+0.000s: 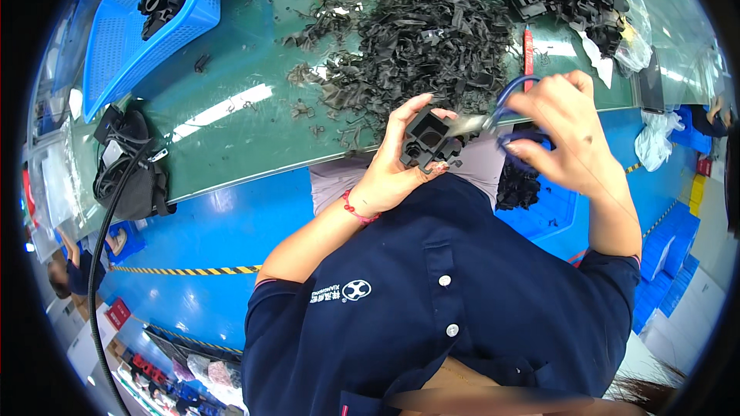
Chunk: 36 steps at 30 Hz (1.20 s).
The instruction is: The person trims and deburrs molded plastic parts by hand, using cutters, a scraper tool, and scissors to remove scrap plastic into a blue bin.
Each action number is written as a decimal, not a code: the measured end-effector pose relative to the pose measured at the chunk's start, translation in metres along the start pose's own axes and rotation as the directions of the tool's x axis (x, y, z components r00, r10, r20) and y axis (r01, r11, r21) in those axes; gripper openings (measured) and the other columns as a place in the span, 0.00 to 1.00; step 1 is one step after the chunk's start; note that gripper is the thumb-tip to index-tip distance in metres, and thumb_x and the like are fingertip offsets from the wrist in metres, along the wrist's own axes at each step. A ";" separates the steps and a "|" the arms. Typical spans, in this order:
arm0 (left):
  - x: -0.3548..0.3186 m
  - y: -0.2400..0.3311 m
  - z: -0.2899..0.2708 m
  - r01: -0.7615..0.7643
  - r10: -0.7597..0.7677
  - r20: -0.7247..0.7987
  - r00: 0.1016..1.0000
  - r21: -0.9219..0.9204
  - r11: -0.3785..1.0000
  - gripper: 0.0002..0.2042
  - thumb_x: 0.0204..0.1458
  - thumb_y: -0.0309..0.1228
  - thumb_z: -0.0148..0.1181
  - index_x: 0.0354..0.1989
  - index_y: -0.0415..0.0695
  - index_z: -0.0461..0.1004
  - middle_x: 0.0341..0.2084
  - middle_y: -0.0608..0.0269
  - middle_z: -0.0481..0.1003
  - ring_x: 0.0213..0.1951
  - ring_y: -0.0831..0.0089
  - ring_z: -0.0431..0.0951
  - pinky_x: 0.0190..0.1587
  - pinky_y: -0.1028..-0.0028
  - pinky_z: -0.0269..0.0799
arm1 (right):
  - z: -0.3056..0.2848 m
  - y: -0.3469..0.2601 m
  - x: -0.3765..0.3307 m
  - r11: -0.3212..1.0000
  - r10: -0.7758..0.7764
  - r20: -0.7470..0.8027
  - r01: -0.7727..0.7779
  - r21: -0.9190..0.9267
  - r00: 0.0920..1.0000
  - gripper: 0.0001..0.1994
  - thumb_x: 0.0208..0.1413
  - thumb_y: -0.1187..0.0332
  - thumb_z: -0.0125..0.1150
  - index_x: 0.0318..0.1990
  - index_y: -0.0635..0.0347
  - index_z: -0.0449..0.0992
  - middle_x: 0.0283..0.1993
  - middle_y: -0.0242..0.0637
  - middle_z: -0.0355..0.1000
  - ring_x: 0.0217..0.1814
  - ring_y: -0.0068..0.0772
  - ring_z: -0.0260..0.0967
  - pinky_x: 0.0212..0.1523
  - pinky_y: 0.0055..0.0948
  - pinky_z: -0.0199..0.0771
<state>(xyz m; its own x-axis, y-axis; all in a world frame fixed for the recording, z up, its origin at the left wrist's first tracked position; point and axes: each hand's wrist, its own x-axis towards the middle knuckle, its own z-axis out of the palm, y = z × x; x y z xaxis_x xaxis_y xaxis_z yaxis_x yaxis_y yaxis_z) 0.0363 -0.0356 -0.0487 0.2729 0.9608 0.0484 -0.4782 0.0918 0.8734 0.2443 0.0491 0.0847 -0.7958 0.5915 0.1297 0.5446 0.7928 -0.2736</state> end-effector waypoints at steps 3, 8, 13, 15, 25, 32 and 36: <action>0.000 0.003 0.003 0.066 -0.064 -0.076 0.995 0.023 0.998 0.38 0.45 0.25 0.64 0.63 0.47 0.46 0.53 0.59 0.61 0.51 0.70 0.67 0.53 0.71 0.65 | 0.001 -0.021 0.005 0.970 -0.078 0.028 0.083 -0.231 0.997 0.21 0.34 0.59 0.66 0.40 0.55 0.73 0.29 0.26 0.62 0.33 0.26 0.62 0.41 0.33 0.54; 0.000 0.006 0.012 0.034 -0.028 -0.193 0.981 0.029 0.999 0.38 0.46 0.25 0.64 0.63 0.47 0.46 0.51 0.61 0.59 0.51 0.72 0.67 0.50 0.74 0.67 | -0.004 -0.038 0.013 0.854 -0.285 -0.009 0.250 -0.457 0.958 0.13 0.37 0.65 0.56 0.33 0.59 0.74 0.29 0.28 0.60 0.34 0.24 0.61 0.42 0.29 0.54; 0.001 0.008 0.015 -0.008 0.040 -0.211 0.977 0.151 0.988 0.37 0.46 0.25 0.64 0.62 0.46 0.47 0.50 0.60 0.60 0.51 0.71 0.67 0.50 0.74 0.67 | -0.004 -0.053 0.021 0.708 -0.366 0.096 0.344 -0.617 0.926 0.09 0.35 0.66 0.50 0.23 0.58 0.73 0.28 0.29 0.59 0.36 0.28 0.59 0.45 0.26 0.54; 0.001 0.007 0.015 -0.010 0.043 -0.217 0.975 0.154 0.988 0.37 0.46 0.26 0.64 0.62 0.45 0.47 0.50 0.60 0.59 0.50 0.72 0.66 0.50 0.73 0.66 | -0.016 -0.058 0.026 0.625 -0.353 0.262 0.434 -0.649 0.898 0.15 0.40 0.67 0.52 0.37 0.64 0.74 0.28 0.26 0.61 0.31 0.20 0.60 0.40 0.25 0.54; 0.001 0.011 0.014 -0.005 0.126 -0.202 0.971 0.512 0.859 0.37 0.46 0.29 0.64 0.62 0.44 0.46 0.50 0.60 0.58 0.50 0.74 0.63 0.52 0.74 0.62 | -0.018 -0.064 0.032 0.490 -0.369 0.310 0.467 -0.736 0.876 0.13 0.44 0.67 0.51 0.36 0.63 0.75 0.29 0.25 0.65 0.34 0.18 0.61 0.47 0.23 0.53; 0.001 0.007 0.013 -0.026 0.142 -0.187 0.972 0.517 0.855 0.36 0.47 0.28 0.63 0.61 0.42 0.47 0.53 0.58 0.56 0.51 0.73 0.62 0.53 0.74 0.61 | -0.020 -0.064 0.035 0.464 -0.414 0.361 0.535 -0.706 0.836 0.09 0.42 0.67 0.51 0.30 0.60 0.75 0.32 0.26 0.67 0.33 0.20 0.60 0.44 0.22 0.53; 0.000 0.004 0.014 -0.017 0.106 -0.191 0.976 0.417 0.909 0.36 0.47 0.28 0.63 0.61 0.41 0.47 0.53 0.58 0.55 0.52 0.72 0.61 0.54 0.74 0.60 | -0.021 -0.064 0.035 0.474 -0.410 0.351 0.525 -0.707 0.842 0.09 0.41 0.67 0.52 0.30 0.60 0.74 0.31 0.25 0.66 0.32 0.20 0.59 0.43 0.22 0.52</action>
<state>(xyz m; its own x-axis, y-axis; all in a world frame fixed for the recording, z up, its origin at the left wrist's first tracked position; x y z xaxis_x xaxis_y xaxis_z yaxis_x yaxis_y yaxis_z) 0.0457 -0.0384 -0.0382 0.0562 0.9973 0.0471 -0.0917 -0.0418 0.9949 0.1875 0.0222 0.1267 -0.9861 0.1215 -0.1134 0.0270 0.7903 0.6122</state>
